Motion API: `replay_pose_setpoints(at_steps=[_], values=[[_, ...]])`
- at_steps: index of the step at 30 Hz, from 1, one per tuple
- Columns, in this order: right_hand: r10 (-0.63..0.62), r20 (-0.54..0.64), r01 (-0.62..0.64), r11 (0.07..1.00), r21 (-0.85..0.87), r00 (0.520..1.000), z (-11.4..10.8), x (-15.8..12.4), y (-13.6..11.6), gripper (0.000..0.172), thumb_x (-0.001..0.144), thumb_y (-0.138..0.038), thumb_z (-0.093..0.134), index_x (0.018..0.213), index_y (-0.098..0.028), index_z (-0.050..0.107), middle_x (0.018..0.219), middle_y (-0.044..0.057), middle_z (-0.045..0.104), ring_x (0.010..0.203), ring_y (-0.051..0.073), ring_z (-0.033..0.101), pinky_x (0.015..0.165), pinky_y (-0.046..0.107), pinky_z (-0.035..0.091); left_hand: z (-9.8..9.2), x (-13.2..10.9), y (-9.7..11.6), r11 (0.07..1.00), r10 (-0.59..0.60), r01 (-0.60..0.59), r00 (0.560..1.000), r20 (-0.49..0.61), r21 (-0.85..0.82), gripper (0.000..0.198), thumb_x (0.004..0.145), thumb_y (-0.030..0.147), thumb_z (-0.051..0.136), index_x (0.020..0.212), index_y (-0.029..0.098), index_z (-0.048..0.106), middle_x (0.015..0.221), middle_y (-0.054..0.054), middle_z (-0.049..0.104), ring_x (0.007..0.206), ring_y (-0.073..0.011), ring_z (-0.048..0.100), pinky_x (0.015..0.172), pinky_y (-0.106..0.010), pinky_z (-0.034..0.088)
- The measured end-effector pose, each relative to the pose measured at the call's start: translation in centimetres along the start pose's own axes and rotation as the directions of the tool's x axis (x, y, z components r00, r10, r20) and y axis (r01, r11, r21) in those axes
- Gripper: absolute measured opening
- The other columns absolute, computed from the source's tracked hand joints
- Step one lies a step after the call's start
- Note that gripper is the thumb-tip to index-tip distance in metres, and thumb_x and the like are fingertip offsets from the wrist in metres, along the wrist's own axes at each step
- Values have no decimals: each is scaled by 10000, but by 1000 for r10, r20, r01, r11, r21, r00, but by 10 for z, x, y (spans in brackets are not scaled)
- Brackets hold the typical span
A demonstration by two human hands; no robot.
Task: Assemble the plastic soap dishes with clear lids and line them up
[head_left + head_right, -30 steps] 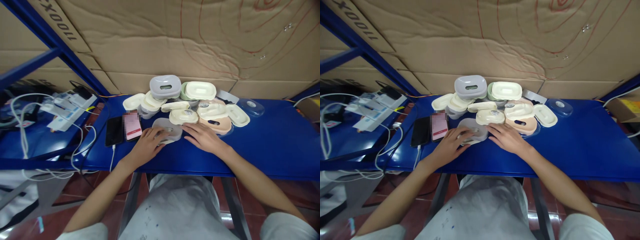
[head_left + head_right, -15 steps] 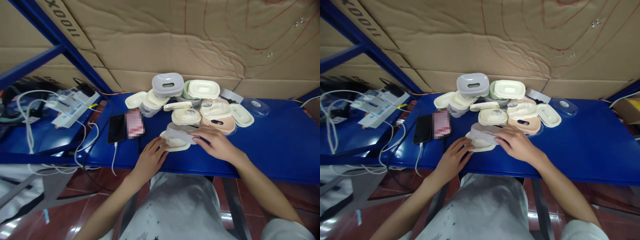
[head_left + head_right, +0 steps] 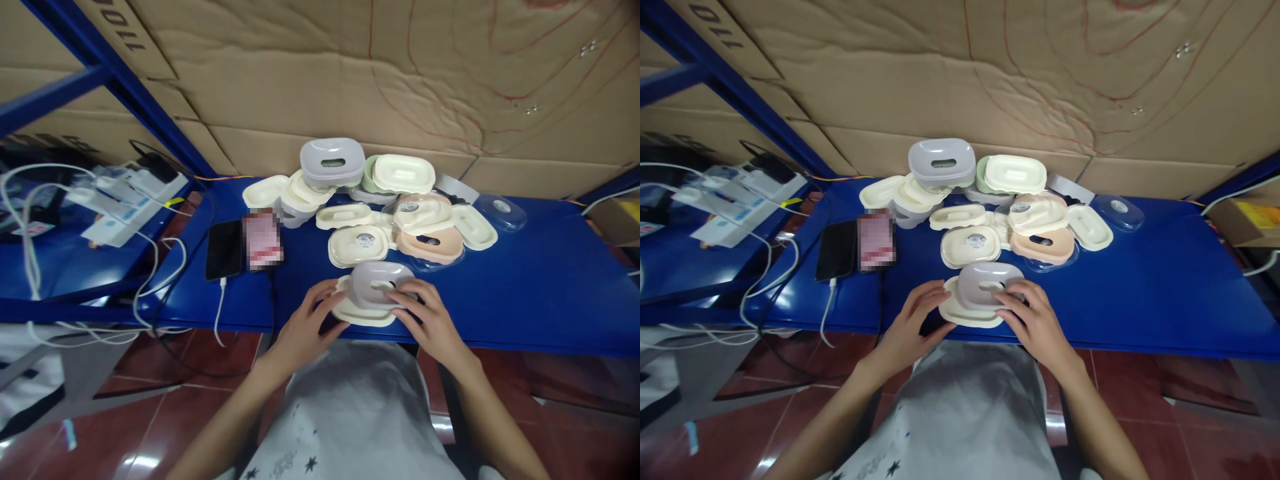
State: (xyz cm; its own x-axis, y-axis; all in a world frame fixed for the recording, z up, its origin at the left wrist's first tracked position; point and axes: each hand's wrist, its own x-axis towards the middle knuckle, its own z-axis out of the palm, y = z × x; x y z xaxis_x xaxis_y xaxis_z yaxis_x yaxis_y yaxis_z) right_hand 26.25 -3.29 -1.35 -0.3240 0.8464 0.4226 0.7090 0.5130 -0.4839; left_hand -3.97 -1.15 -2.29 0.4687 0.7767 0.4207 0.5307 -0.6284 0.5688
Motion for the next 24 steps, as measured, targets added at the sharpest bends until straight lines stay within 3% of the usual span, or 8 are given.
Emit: replay_pose_setpoints(at_steps=[3,8,11,14,18,21,24], values=[[-51,-4,51,998,-31,999,4,6,-8,370,1040,-268,644,1402,-346,667,1236,90,686,1215,310,653,1044,528,544,2,-3,-2,999,-35,35,999,-15,-25,754,987,276,748,1624,369,356,1594,-181,438,1320,-322,672,1101,-541,622],[-78,4,78,991,-111,997,15,8,-29,376,1051,-296,628,1420,-364,644,1143,78,709,1113,304,687,1045,555,504,4,-6,-4,999,-41,41,999,-4,-24,832,978,322,767,1664,403,304,1690,-174,357,1393,-357,621,1106,-567,614],[-89,31,93,985,-144,996,21,10,-38,384,1059,-317,620,1440,-363,625,1122,77,724,1119,307,697,1069,572,485,4,-4,-5,1000,11,-11,1000,4,9,736,997,304,742,1636,385,385,1690,-152,401,1489,-366,535,1169,-592,558],[-92,62,101,982,-158,994,24,9,-40,416,1054,-353,642,1468,-336,597,1236,99,731,1230,319,682,1108,586,471,3,-1,-6,996,78,-78,997,10,31,556,1013,261,714,1535,316,531,1649,-139,486,1545,-353,472,1213,-599,515],[-119,124,139,976,-168,985,25,3,-37,475,1061,-267,625,1527,-305,542,1469,122,673,1419,329,596,1157,614,450,5,0,-7,993,112,-112,994,8,32,380,1019,225,698,1394,249,639,1606,-132,553,1543,-325,482,1199,-550,549],[-151,168,175,974,-141,974,18,6,-31,487,1068,-249,605,1543,-330,535,1489,92,672,1429,320,598,1204,656,411,4,1,-6,993,115,-116,993,6,32,345,1020,233,695,1363,254,659,1572,-113,590,1529,-323,498,1190,-564,555],[-168,164,184,979,-91,972,4,28,-16,496,1087,-235,549,1567,-354,509,1498,64,671,1426,290,606,1222,643,418,3,2,-3,994,107,-107,994,-17,14,314,988,269,739,1298,254,689,1502,-118,634,1475,-334,544,1158,-567,574]])
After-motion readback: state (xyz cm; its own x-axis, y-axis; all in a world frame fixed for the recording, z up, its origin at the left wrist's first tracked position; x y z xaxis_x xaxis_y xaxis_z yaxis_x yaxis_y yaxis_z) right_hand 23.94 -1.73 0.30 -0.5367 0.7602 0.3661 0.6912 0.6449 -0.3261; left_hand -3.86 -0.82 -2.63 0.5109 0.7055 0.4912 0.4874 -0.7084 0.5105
